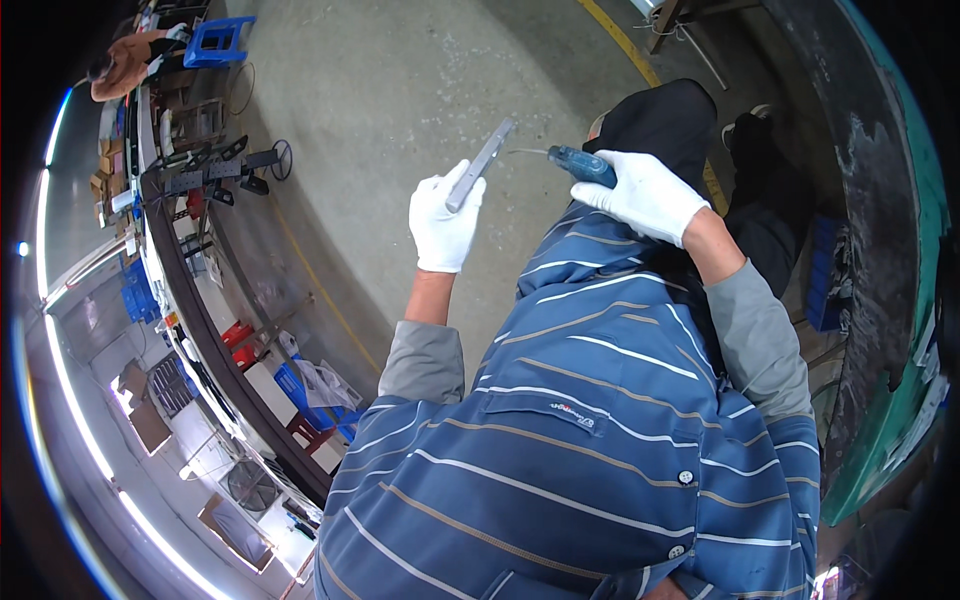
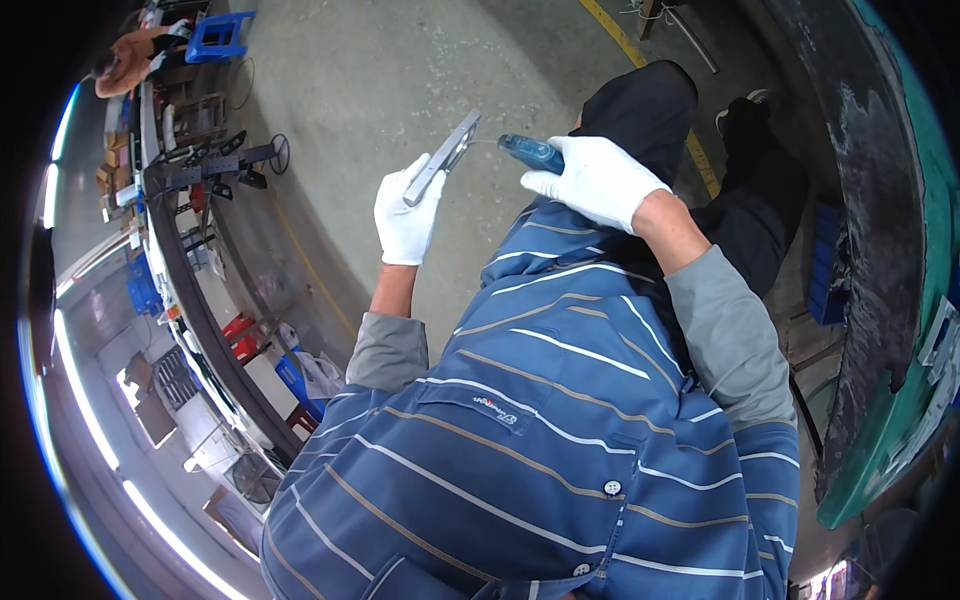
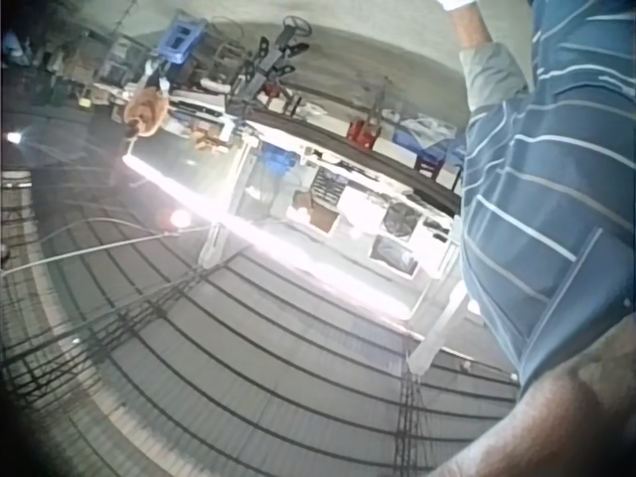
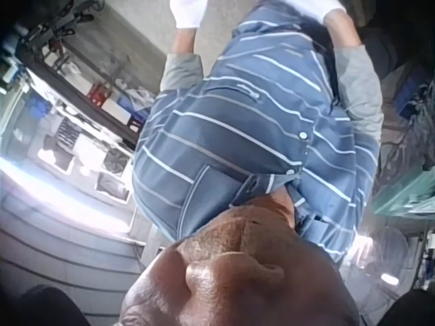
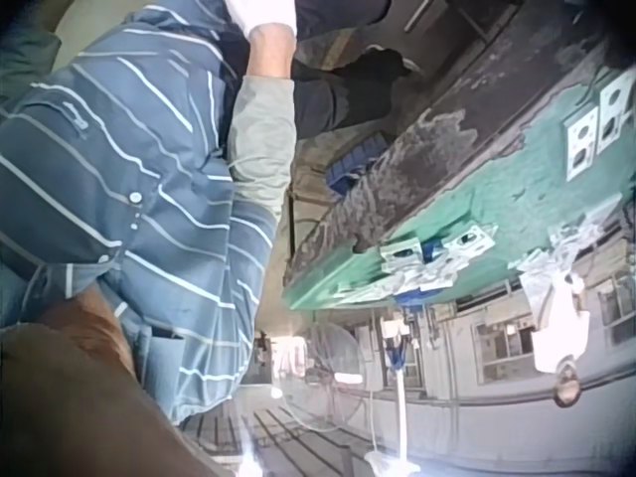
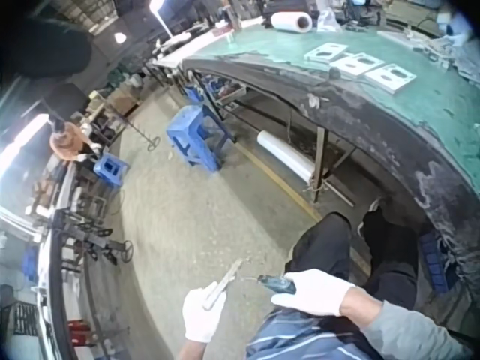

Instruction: Deburring and filing edges of small metal fabrication components.

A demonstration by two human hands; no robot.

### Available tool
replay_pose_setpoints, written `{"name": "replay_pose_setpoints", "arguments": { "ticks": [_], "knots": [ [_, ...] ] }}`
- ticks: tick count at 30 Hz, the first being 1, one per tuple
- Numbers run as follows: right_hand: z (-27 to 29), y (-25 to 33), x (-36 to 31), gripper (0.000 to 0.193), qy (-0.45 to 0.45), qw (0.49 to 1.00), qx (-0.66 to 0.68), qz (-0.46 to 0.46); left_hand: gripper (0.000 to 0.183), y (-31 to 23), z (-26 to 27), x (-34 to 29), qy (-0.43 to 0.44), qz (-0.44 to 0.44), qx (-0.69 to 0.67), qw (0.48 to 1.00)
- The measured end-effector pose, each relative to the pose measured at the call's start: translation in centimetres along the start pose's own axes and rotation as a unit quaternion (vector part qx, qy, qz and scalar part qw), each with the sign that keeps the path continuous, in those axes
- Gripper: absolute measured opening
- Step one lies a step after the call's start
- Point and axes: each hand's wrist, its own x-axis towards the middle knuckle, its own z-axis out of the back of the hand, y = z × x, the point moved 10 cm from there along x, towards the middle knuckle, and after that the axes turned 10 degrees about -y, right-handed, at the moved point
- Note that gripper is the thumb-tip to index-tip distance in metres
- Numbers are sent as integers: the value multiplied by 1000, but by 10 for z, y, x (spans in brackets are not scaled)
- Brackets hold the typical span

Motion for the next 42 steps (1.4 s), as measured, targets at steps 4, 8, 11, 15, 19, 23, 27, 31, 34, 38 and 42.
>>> {"name": "replay_pose_setpoints", "arguments": {
  "ticks": [4, 8, 11, 15, 19, 23, 27, 31, 34, 38, 42],
  "knots": [
    [-8, 13, -10, 47, 15, 999, 28, 24, 33, 5, -5, -4, 17, 9, 15, 1000],
    [-17, 19, -10, 49, 12, 996, 32, 76, 33, 12, -10, -7, 39, 20, 23, 999],
    [-30, 20, -7, 52, 16, 992, 15, 125, 35, 2, -10, -6, 52, -53, 39, 996],
    [-36, 30, -13, 50, 25, 992, 4, 126, 28, 2, -7, -8, 27, -68, 36, 997],
    [-37, 41, -21, 49, 42, 992, -23, 118, 26, 3, -7, -9, 27, -68, 42, 996],
    [-41, 45, -28, 47, 51, 990, -54, 118, 27, 3, -9, -11, 32, -66, 54, 996],
    [-44, 48, -31, 45, 37, 986, -80, 142, 29, 3, -8, -15, 21, -76, 66, 995],
    [-45, 40, -28, 44, 28, 987, -70, 143, 28, 7, -7, -17, 20, -60, 58, 996],
    [-47, 42, -28, 44, 33, 986, -67, 146, 28, 9, -7, -18, 27, -59, 61, 996],
    [-49, 41, -28, 45, 33, 987, -64, 147, 28, 9, -8, -19, 34, -57, 60, 996],
    [-48, 38, -26, 45, 21, 987, -64, 144, 28, 8, -7, -19, 35, -55, 54, 996]
  ]
}}
